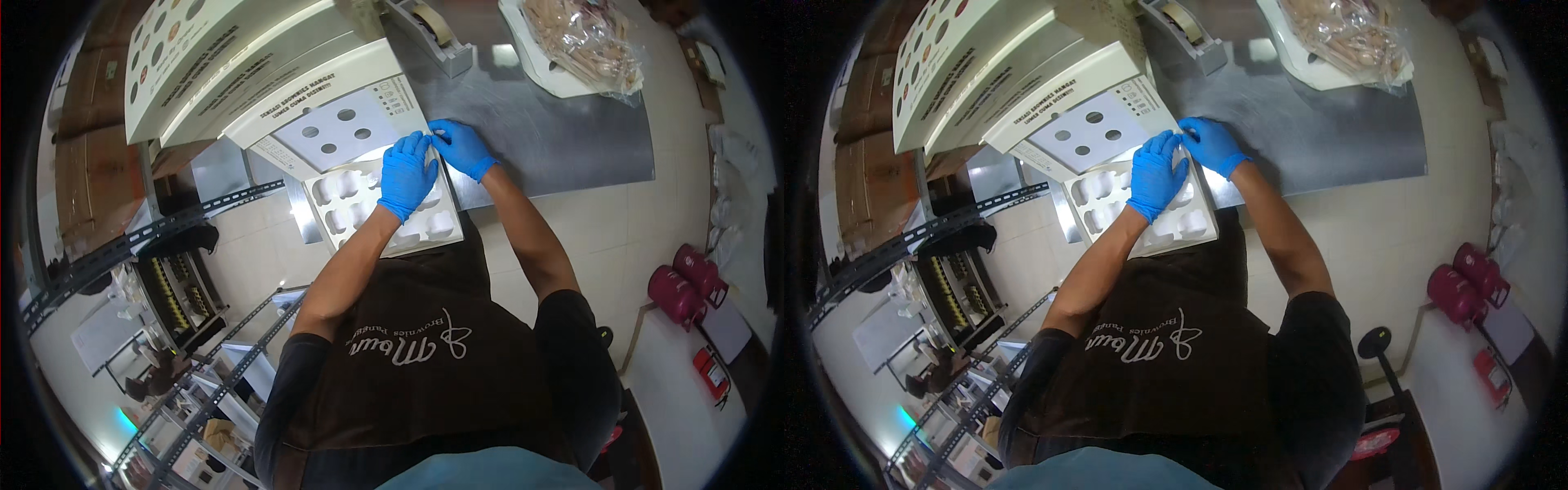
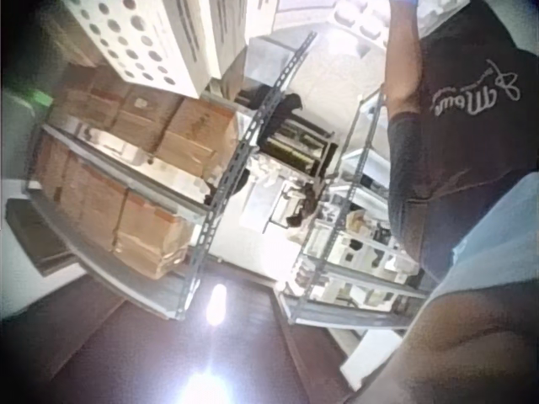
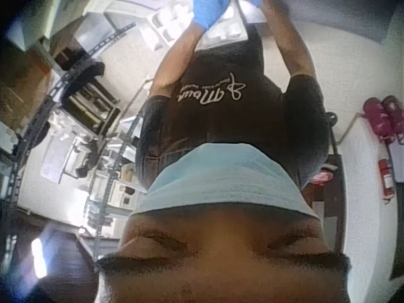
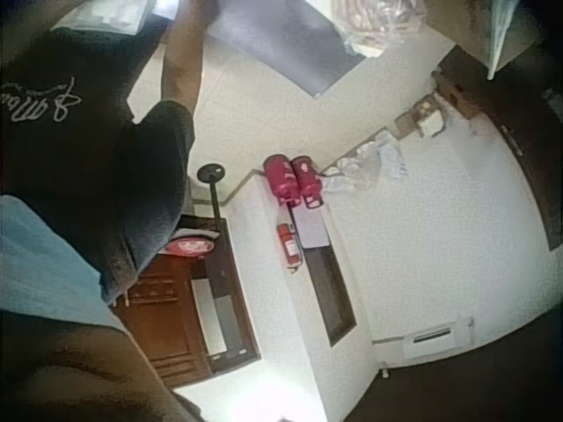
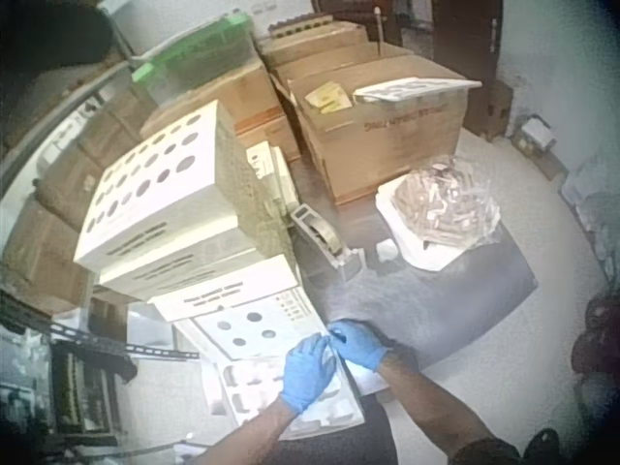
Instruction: Assembling and stacking cardboard pastry box inserts.
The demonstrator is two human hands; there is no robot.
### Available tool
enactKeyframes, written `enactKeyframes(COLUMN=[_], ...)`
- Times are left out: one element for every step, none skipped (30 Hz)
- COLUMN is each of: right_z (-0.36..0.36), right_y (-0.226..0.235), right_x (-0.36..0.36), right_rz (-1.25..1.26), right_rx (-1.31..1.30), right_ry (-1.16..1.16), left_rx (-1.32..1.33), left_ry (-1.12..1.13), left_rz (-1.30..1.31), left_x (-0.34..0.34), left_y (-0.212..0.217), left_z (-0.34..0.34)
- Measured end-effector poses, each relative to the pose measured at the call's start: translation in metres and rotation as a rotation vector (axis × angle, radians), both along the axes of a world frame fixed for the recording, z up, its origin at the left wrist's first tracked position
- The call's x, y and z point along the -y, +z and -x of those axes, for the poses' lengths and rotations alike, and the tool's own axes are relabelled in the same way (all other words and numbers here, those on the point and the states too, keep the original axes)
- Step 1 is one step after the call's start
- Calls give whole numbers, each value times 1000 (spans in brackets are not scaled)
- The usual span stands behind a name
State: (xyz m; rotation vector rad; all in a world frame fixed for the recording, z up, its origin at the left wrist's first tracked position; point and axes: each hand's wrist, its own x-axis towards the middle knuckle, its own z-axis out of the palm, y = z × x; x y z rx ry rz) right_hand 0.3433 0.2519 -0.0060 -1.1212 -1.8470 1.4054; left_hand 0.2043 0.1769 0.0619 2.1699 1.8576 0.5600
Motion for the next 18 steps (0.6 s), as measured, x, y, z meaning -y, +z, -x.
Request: enactKeyframes(right_z=[0, 2, 3, 2, 3, 5, 9, 9, 9, 9, 9, 7, 3, 2, 2, 2, 3, 6], right_y=[-4, 0, 4, 9, 15, 18, 20, 22, 22, 22, 21, 18, 13, 14, 14, 16, 18, 21], right_x=[1, 0, -1, 0, 0, -1, -2, -2, -1, 1, 4, 6, 8, 10, 13, 17, 19, 18], right_rz=[24, 50, 44, 81, 118, 111, 56, 4, 0, 3, 6, 0, -129, -258, -263, -263, -260, -264], right_rx=[-3, -7, -5, 55, 115, 119, 201, 286, 292, 205, 116, 122, 173, 219, 219, 207, 194, 189], right_ry=[-31, -57, -37, -28, -25, -12, -3, 2, 9, -58, -121, -110, -55, 3, 17, -24, -66, -53], left_rx=[0, 1, 40, 79, 82, 125, 168, 175, 165, 156, 162, 151, 139, 141, 159, 176, 174, 199], left_ry=[-10, 11, -7, -27, -13, -14, -16, -8, -9, -10, 1, -19, -39, -25, -39, -53, -40, -57], left_rz=[-3, -9, -16, -23, -30, -57, -84, -88, -81, -74, -80, -80, -81, -86, -72, -59, -62, -81], left_x=[0, 1, 1, 2, 4, 7, 8, 8, 8, 7, 8, 9, 10, 10, 11, 11, 13, 15], left_y=[0, -2, -3, -5, -9, -12, -16, -14, -11, -9, -9, -10, -10, -9, -8, -7, -9, -11], left_z=[0, 2, 4, 5, 7, 8, 10, 9, 8, 8, 8, 9, 10, 11, 12, 14, 15, 17])
